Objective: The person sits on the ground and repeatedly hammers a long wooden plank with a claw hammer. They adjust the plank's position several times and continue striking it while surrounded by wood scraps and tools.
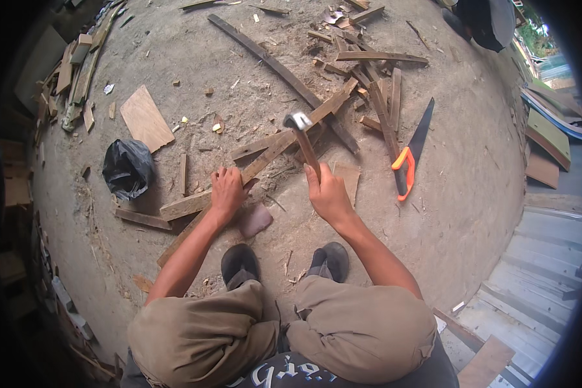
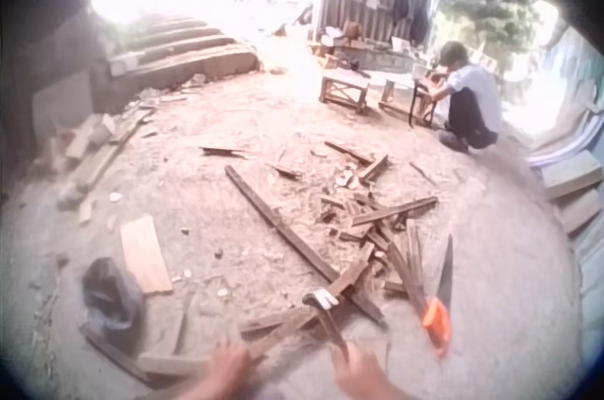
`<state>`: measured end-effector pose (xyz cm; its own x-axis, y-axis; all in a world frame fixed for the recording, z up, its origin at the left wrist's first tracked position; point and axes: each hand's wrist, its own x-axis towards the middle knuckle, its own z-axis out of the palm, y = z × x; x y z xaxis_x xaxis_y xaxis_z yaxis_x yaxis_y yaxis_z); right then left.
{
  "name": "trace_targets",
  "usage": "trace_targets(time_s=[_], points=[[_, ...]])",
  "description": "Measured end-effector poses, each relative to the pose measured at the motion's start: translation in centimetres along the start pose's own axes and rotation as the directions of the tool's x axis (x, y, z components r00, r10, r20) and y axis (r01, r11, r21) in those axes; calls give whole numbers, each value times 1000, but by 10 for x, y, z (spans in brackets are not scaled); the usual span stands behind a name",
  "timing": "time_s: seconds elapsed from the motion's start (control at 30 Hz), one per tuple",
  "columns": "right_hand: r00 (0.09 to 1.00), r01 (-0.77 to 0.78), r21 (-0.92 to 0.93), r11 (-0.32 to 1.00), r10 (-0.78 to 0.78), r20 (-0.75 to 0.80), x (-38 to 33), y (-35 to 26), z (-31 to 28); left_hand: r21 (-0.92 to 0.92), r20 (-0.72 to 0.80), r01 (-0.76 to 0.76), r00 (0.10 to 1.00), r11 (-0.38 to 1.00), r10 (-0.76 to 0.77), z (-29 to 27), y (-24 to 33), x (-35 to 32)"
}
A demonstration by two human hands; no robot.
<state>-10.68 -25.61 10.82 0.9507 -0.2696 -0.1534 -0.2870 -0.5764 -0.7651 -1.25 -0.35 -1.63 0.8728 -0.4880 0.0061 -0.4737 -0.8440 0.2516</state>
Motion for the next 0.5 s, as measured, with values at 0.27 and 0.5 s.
trace_targets(time_s=[0.27,0.5], points=[[970,172,-13,985,-172,-172,23,15,5,-36,46,10,999,999,-8,-1,4,2],[999,41,-12,999,-41,5,3,-7,-3,-26,51,29,998,999,-28,-4,3,-7]])
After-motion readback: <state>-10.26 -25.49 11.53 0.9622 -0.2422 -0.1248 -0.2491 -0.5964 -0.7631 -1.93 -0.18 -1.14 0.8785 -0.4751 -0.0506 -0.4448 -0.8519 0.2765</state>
